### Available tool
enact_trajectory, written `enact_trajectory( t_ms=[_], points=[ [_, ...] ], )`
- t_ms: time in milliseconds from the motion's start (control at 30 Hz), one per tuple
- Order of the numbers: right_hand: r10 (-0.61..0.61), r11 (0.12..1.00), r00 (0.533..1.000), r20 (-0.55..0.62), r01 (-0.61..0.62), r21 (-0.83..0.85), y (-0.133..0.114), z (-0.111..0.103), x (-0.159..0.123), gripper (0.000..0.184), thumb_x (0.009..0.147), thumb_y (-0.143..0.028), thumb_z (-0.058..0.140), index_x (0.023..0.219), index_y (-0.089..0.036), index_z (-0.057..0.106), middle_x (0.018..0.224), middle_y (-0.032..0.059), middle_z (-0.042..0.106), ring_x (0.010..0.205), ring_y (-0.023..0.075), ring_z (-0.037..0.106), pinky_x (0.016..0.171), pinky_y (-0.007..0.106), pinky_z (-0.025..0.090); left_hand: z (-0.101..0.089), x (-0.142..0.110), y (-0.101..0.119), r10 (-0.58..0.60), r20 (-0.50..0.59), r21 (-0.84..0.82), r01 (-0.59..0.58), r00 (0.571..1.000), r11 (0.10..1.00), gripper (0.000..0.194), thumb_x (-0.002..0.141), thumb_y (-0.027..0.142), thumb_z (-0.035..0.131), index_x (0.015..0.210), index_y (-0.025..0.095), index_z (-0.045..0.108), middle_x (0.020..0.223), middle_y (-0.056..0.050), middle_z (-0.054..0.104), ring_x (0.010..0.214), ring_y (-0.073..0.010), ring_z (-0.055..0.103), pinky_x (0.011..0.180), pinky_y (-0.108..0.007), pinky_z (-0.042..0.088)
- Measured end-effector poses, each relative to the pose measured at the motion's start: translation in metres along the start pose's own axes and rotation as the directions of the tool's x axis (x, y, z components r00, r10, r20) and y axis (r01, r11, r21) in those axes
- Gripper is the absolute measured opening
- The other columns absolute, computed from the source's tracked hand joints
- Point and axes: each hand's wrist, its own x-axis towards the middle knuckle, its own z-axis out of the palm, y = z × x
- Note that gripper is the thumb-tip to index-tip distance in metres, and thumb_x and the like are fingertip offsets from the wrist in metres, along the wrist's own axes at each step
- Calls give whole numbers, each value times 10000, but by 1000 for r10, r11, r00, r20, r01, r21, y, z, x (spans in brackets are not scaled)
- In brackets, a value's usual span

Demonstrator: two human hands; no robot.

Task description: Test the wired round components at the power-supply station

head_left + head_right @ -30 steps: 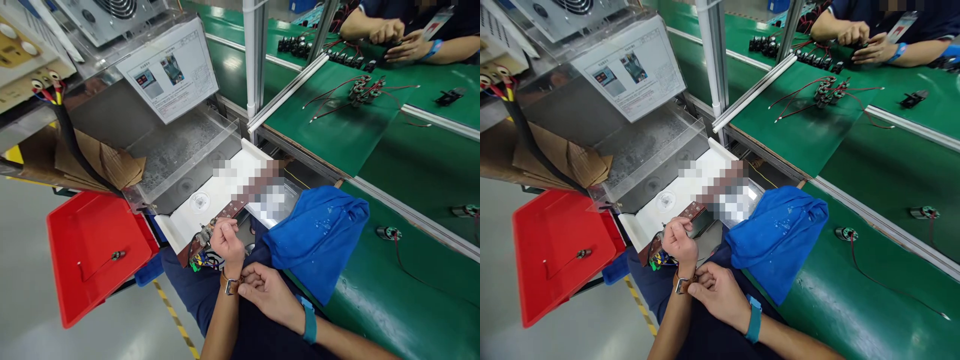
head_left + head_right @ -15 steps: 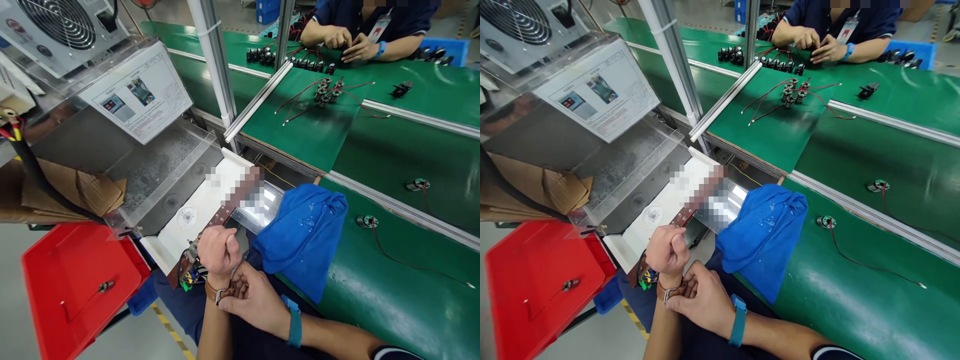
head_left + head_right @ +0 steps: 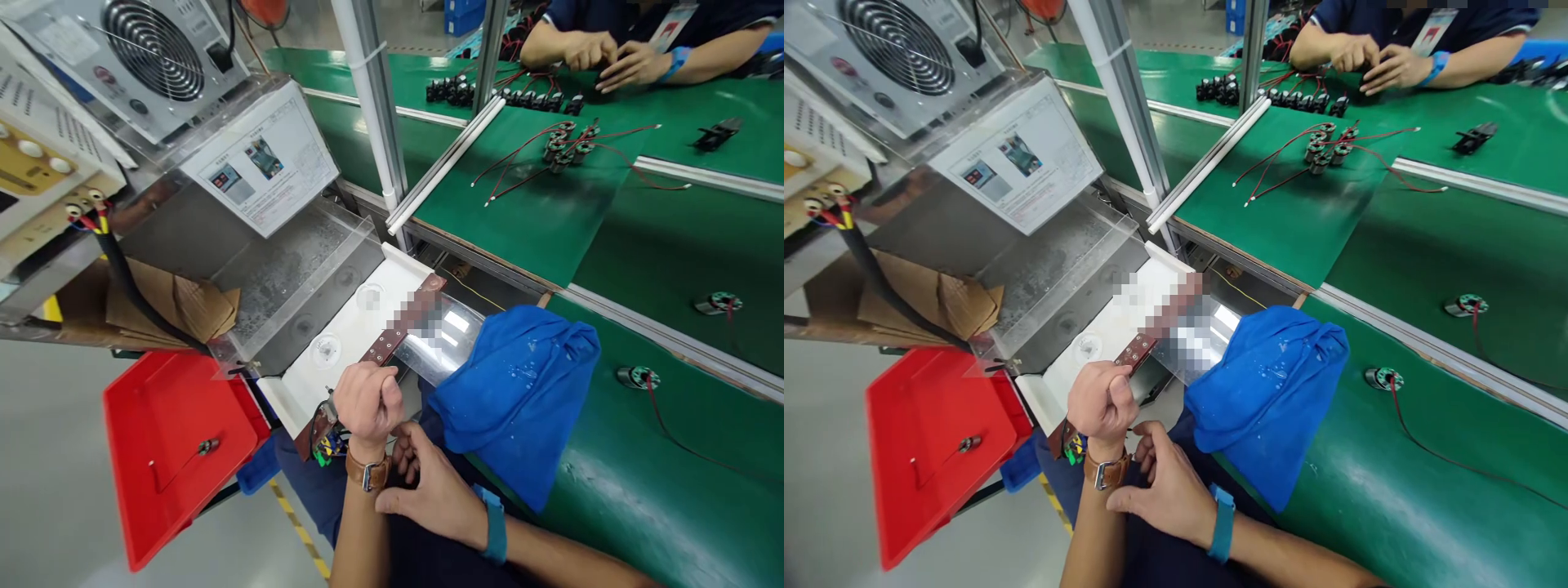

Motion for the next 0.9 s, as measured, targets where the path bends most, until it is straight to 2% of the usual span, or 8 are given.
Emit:
enact_trajectory(
  t_ms=[167,333,400,467,533,600,667,900],
  points=[
    [-175,977,971,161,151,147,-9,5,5,756,675,-479,817,1274,-193,455,1167,83,600,1039,222,566,866,343,481,3,4,6,35,24,-11,-35,999,999,133,791,94,551,851,173,640,654,-51,651,665,-183,593,614,-318,468],
    [-163,948,972,167,107,301,-12,20,18,461,721,-528,759,965,-179,580,871,8,627,812,168,572,735,302,491,14,9,20,-177,-49,-239,161,983,958,161,858,143,513,813,192,659,621,-17,604,634,-160,571,604,-310,454],
    [-167,935,965,204,89,342,-11,20,21,442,692,-493,782,940,-178,595,849,1,639,784,163,583,728,301,497,17,16,26,-480,-57,-495,393,875,775,253,914,207,462,741,202,645,564,8,535,592,-145,539,587,-300,438],
    [-198,918,952,235,96,384,-9,17,23,486,678,-460,790,1026,-177,604,944,22,671,863,185,613,794,327,509,17,26,31,-734,79,-742,531,674,408,329,947,279,422,676,207,594,524,30,437,551,-127,477,568,-283,411],
    [-234,906,932,276,106,411,-7,14,24,518,694,-444,776,1102,-177,598,1032,43,683,945,208,625,854,357,509,13,35,35,-821,292,-849,528,490,13,328,952,316,414,665,210,532,529,51,331,523,-107,388,545,-260,372],
    [-261,913,917,302,133,387,-6,12,24,528,702,-420,773,1132,-177,587,1062,53,684,966,216,626,873,372,509,7,39,36,-809,428,-848,488,403,-206,297,945,327,427,677,216,489,547,62,257,509,-99,309,520,-245,333],
    [-258,935,930,261,174,308,-5,10,22,603,667,-393,812,1170,-181,557,1096,62,673,982,221,619,877,377,508,2,38,35,-802,422,-846,501,423,-181,289,938,352,438,685,222,484,542,61,253,506,-103,304,522,-254,331],
    [-78,988,993,93,64,141,-2,4,13,645,485,-514,907,915,-201,543,860,-11,643,741,129,586,625,231,470,-2,18,23,-715,121,-759,528,689,381,308,931,353,477,710,192,618,532,26,454,594,-138,516,605,-288,414]
  ],
)
